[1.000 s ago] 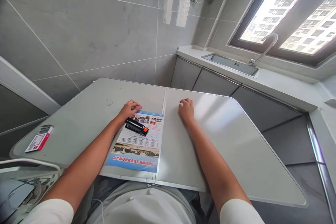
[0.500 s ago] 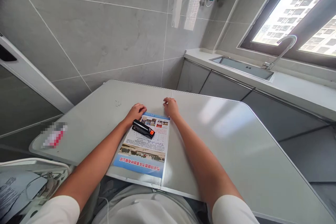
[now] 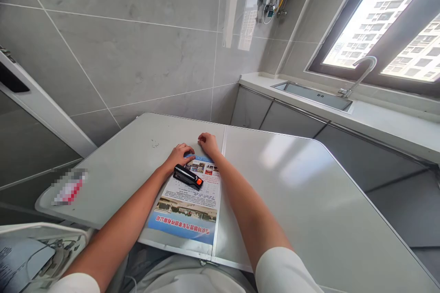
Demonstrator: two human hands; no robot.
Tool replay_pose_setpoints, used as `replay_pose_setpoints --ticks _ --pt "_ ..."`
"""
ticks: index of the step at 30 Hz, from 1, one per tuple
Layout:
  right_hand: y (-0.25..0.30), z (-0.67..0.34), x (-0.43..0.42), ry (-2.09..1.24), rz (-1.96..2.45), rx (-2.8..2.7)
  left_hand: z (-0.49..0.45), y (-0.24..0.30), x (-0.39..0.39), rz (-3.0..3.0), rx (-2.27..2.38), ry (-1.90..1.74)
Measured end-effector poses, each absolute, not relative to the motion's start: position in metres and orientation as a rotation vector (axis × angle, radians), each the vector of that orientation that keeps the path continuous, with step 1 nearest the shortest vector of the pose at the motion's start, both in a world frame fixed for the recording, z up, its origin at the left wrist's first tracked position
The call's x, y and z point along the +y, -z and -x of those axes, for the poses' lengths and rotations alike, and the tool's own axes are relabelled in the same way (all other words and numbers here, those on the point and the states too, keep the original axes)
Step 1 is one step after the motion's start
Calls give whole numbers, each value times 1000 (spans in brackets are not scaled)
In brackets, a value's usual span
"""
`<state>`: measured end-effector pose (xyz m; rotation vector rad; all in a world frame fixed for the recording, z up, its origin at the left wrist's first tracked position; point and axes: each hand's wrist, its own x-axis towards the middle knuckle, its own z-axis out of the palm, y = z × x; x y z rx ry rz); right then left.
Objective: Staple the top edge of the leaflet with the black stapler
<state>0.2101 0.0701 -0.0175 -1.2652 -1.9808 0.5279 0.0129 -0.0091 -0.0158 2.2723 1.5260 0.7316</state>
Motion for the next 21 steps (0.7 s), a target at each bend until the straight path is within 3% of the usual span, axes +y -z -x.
replay_pose_setpoints --ticks 9,21 --pt "18 -231 67 -451 1426 -1808 -10 14 -10 -2253 1486 -749" --pt "16 -427 -37 -157 1817 -1863 -14 15 -8 -2327 1516 -643"
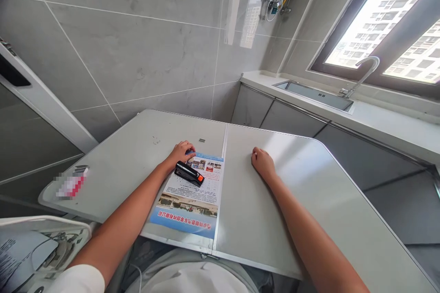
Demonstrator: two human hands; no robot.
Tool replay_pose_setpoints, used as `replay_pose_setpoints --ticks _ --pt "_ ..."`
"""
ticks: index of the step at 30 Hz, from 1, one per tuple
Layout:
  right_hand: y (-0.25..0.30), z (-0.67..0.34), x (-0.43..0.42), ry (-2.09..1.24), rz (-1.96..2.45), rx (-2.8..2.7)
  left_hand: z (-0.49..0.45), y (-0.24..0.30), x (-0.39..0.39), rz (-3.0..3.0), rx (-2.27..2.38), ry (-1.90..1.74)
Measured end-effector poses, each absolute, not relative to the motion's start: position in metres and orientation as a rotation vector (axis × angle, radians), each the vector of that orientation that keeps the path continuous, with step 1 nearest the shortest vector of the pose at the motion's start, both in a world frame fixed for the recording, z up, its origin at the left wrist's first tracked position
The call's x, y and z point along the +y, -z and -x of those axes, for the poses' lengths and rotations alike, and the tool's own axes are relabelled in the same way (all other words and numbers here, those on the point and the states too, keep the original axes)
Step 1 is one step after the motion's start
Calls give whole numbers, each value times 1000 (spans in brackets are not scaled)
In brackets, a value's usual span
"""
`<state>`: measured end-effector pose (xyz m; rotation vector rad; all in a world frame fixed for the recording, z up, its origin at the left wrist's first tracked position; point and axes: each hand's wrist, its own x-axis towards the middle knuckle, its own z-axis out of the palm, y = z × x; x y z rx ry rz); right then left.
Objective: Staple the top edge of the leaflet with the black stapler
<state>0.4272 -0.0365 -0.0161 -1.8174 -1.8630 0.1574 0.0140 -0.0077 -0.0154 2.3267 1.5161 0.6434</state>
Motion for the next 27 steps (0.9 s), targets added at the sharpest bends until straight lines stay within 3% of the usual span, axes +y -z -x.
replay_pose_setpoints --ticks 6,10,17,27 --pt "29 -455 -72 11 1937 -1905 -14 14 -9 -2331 1532 -628" --pt "26 -434 -72 7 1724 -1957 -14 13 -8 -2336 1525 -634" --pt "21 -331 -93 -503 1398 -1969 -11 19 -2 -2290 1516 -707" --pt "23 -279 -118 -659 1421 -1801 -5 25 5 -2196 1460 -893"
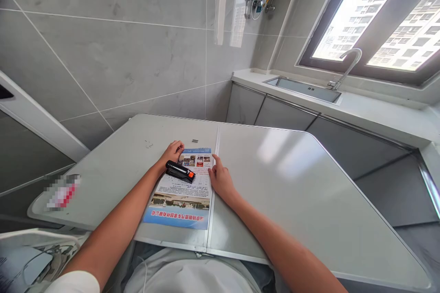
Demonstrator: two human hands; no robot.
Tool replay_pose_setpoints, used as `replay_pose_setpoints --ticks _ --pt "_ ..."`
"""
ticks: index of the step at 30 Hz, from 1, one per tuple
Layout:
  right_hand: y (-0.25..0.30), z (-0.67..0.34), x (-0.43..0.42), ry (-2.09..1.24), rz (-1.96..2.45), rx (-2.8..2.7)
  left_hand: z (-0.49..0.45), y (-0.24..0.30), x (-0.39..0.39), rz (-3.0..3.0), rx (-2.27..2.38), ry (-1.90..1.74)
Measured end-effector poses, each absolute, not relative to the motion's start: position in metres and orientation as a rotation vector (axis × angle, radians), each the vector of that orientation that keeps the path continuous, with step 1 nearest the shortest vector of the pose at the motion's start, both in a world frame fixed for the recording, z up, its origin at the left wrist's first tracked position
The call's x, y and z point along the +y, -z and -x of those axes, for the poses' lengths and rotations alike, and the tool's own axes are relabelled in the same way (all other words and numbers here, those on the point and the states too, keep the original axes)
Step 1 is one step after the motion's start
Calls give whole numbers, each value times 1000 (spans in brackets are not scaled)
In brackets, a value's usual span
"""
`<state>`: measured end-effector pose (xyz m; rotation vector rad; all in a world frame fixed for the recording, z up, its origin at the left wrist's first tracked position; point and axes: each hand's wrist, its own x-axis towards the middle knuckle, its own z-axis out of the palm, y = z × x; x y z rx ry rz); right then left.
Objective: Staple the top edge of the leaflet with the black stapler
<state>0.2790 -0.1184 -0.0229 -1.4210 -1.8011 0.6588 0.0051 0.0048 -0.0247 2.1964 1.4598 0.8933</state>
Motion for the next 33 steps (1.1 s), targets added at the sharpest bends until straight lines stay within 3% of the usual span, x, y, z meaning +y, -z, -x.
replay_pose_setpoints --ticks 8,20,23,33 --pt "7 -309 -116 -674 1440 -1833 -6 15 -4 -2017 1441 -1153" --pt "-19 -396 -91 -846 1729 -2001 -29 -10 -39 -2296 840 -575" --pt "-23 -396 -91 -737 1742 -2064 -28 -13 -41 -2397 792 -516" --pt "-14 -343 -112 -535 1250 -2249 -45 -9 -45 -2501 844 -448"
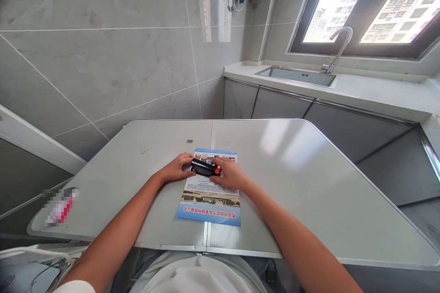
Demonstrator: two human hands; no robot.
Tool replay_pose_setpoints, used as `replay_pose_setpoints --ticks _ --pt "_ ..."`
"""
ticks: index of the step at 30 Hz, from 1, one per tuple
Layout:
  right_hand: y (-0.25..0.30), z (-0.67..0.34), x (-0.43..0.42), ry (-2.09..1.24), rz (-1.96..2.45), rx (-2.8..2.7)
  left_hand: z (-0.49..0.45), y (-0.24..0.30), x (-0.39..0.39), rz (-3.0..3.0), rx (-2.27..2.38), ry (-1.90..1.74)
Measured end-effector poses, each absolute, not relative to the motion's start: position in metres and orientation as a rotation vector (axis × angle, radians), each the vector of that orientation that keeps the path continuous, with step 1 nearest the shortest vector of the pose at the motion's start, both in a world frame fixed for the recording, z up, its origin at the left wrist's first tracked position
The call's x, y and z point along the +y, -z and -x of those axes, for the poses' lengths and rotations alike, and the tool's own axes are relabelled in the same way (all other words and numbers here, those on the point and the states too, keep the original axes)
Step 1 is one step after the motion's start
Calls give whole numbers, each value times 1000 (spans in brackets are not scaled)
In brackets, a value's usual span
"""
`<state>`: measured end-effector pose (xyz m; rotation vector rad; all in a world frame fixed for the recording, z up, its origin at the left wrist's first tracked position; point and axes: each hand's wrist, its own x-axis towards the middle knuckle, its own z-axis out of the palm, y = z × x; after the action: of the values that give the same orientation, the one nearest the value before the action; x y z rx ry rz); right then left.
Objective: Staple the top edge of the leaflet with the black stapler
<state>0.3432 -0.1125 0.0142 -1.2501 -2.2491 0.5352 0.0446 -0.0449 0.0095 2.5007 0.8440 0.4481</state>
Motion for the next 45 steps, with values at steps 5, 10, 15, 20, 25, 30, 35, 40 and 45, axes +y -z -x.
replay_pose_setpoints --ticks 5,10,15,20,25,30,35,40,45 --pt "-14 -340 -113 -490 1324 -2275 -44 -13 -45 -2443 852 -444" --pt "-16 -350 -109 -491 1384 -2243 -43 -16 -45 -2367 775 -471" --pt "-10 -364 -105 -533 1308 -2233 -42 -16 -45 -2333 756 -474" --pt "4 -371 -98 -537 1226 -2134 -43 -16 -45 -2310 797 -471" --pt "12 -372 -92 -629 1170 -1977 -44 -17 -46 -2303 763 -478" --pt "9 -369 -94 -622 1154 -1962 -43 -14 -45 -2322 733 -491" --pt "1 -344 -102 -632 1082 -2016 -44 -15 -44 -2319 748 -466" --pt "1 -325 -106 -605 1188 -2076 -42 -15 -44 -2297 739 -478" --pt "0 -334 -111 -277 1115 -1972 -44 -17 -45 -2048 776 -689"
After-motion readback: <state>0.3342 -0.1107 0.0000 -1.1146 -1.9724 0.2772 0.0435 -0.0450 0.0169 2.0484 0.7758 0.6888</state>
